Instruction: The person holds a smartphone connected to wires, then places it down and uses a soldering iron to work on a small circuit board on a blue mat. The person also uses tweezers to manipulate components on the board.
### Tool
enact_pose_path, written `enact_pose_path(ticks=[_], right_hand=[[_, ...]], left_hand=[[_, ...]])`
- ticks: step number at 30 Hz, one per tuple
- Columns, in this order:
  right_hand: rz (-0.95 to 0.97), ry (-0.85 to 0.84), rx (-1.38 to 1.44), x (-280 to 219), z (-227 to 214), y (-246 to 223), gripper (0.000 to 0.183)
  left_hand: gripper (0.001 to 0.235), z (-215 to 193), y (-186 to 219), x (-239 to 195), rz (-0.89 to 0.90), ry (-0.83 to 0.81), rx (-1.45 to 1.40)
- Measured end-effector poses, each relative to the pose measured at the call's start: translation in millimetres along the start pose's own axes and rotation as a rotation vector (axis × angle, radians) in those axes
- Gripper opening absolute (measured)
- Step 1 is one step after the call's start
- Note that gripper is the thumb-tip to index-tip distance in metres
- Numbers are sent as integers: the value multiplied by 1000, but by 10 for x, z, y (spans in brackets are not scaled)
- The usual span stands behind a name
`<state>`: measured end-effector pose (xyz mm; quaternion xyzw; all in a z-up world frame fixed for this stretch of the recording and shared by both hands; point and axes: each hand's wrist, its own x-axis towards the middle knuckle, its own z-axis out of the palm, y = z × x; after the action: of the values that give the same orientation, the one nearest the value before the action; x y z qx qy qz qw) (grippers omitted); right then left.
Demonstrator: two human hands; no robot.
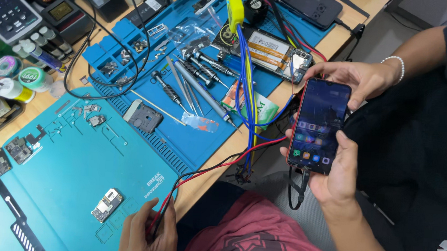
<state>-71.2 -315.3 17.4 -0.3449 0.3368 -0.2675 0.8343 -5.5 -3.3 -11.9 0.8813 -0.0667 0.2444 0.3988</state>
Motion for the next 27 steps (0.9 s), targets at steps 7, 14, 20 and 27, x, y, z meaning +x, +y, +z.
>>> enact_pose_path(ticks=[7, 14, 20, 27], right_hand=[[-74, -86, 55, 102, -151, 67, 74], [-85, -82, 75, 191, -382, 234, 78], [-58, -101, 107, 222, -524, 323, 81], [-83, -91, 115, 238, -467, 345, 79]], left_hand=[[28, 3, -110, -45, -6, -55, 34], [29, 15, -102, -50, -30, -68, 57], [31, -9, -44, -30, -24, -90, 97], [30, -15, -32, -22, -13, -101, 116]])
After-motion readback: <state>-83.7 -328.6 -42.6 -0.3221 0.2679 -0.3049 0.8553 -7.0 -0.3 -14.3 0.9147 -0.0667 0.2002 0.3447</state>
